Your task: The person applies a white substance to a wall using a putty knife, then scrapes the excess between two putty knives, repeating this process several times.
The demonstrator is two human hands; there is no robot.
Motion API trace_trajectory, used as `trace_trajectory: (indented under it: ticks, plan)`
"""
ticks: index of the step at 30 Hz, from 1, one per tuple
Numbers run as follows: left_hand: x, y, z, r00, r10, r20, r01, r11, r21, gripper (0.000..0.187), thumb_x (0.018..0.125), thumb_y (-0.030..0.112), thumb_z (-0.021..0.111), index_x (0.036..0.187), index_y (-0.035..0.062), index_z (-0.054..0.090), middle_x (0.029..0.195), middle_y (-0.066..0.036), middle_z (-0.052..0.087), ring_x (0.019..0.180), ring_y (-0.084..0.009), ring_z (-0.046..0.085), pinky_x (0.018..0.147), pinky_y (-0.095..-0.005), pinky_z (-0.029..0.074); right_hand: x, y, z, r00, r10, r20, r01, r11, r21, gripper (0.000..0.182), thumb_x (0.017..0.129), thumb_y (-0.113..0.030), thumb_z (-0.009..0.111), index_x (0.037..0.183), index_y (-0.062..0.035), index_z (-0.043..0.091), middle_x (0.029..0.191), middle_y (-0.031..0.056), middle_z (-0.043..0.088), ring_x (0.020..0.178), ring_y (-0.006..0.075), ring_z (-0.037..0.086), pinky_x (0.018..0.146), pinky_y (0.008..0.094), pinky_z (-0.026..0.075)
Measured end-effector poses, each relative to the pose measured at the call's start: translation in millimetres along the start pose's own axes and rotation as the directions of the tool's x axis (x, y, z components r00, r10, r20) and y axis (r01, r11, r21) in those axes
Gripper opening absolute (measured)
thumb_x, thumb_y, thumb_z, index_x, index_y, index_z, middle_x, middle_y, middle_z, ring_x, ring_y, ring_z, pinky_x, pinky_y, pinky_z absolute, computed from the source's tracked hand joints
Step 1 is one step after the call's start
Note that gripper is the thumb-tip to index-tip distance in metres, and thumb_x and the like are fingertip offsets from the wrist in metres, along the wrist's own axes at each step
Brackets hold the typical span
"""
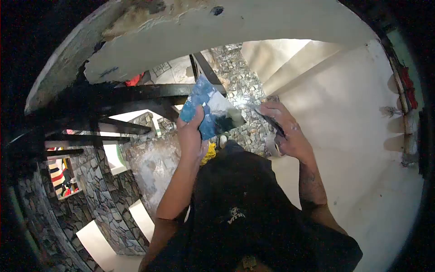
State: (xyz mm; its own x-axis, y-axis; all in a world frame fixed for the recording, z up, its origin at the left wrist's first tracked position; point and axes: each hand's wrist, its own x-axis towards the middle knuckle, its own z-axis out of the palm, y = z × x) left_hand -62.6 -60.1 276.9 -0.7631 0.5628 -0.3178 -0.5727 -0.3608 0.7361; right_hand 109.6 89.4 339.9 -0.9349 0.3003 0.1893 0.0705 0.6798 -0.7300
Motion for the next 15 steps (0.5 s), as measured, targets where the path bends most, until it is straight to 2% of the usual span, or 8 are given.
trace_trajectory:
  ticks: [3,4,6,8,10,11,13,15]
  plan:
    - [-12.3,8.3,8.0,0.992,0.056,-0.110,-0.054,0.998,0.023,0.024,0.081,0.012,0.062,0.101,0.0005,0.056,0.092,-0.007,0.061,0.077,-0.0170,0.060,0.069,-0.0290,0.049,4.8,-38.0,10.7,0.988,0.149,-0.027,-0.141,0.971,0.194,0.069,0.050,0.018,0.048,0.115,-0.0066,0.049,0.116,0.0127,0.047,0.112,0.0289,0.046,0.097,0.0350,0.034]
    - [-14.1,8.7,7.2,0.991,0.070,-0.115,-0.069,0.997,0.017,0.022,0.082,0.009,0.061,0.101,-0.0006,0.055,0.092,-0.007,0.061,0.079,-0.0162,0.060,0.071,-0.0284,0.049,5.1,-36.9,13.7,0.972,0.229,0.059,-0.236,0.936,0.260,0.066,0.053,0.014,0.053,0.115,-0.0074,0.050,0.116,0.0126,0.050,0.112,0.0287,0.046,0.097,0.0355,0.034]
    - [-16.3,9.4,7.1,0.983,0.128,-0.134,-0.121,0.991,0.062,0.024,0.082,0.009,0.061,0.102,-0.0020,0.053,0.093,-0.008,0.061,0.081,-0.0158,0.060,0.072,-0.0283,0.049,-0.9,-16.8,33.6,0.987,0.150,0.057,-0.154,0.985,0.079,0.061,0.056,0.011,0.054,0.115,-0.0072,0.052,0.114,0.0127,0.052,0.112,0.0265,0.046,0.096,0.0352,0.035]
    - [-17.6,12.2,8.3,0.965,0.219,-0.146,-0.194,0.966,0.172,0.030,0.081,0.012,0.063,0.104,-0.0029,0.050,0.095,-0.009,0.059,0.082,-0.0164,0.059,0.072,-0.0294,0.049,-5.6,-5.9,36.1,0.983,0.067,0.173,-0.067,0.998,-0.004,0.056,0.059,0.009,0.054,0.114,-0.0066,0.054,0.114,0.0122,0.053,0.112,0.0243,0.047,0.095,0.0343,0.037]
    - [-8.4,2.4,-9.1,0.919,0.277,-0.282,-0.189,0.934,0.305,0.039,0.079,0.017,0.066,0.106,-0.0037,0.046,0.097,-0.011,0.057,0.083,-0.0177,0.057,0.072,-0.0309,0.048,-5.1,-0.6,22.4,0.934,-0.023,0.357,0.015,1.000,0.024,0.052,0.062,0.009,0.054,0.112,-0.0057,0.055,0.114,0.0112,0.053,0.110,0.0221,0.049,0.093,0.0326,0.039]
    - [-1.6,2.7,-11.4,0.892,0.315,-0.324,-0.189,0.911,0.368,0.044,0.078,0.019,0.068,0.107,-0.0040,0.044,0.098,-0.011,0.056,0.083,-0.0184,0.056,0.072,-0.0316,0.048,-4.1,10.1,11.9,0.936,0.020,0.353,-0.095,0.976,0.198,0.054,0.064,0.007,0.055,0.117,-0.0056,0.052,0.115,0.0118,0.054,0.109,0.0242,0.050,0.093,0.0344,0.040]
    - [-0.4,8.9,-11.1,0.921,0.207,-0.330,-0.142,0.967,0.212,0.046,0.078,0.022,0.068,0.107,-0.0046,0.043,0.099,-0.013,0.054,0.085,-0.0208,0.055,0.072,-0.0326,0.047,-10.6,47.1,-7.0,0.963,0.110,0.245,-0.228,0.818,0.528,0.059,0.066,0.005,0.056,0.123,-0.0050,0.046,0.116,0.0126,0.055,0.107,0.0274,0.052,0.093,0.0372,0.041]
    - [5.9,9.1,-21.1,0.960,0.196,-0.198,-0.146,0.959,0.243,0.038,0.080,0.017,0.065,0.105,-0.0042,0.047,0.099,-0.013,0.055,0.085,-0.0212,0.055,0.073,-0.0370,0.047,-22.6,88.0,-7.7,0.972,0.231,-0.038,-0.100,0.557,0.824,0.063,0.064,0.008,0.055,0.125,-0.0035,0.044,0.114,0.0127,0.056,0.104,0.0283,0.054,0.091,0.0383,0.043]
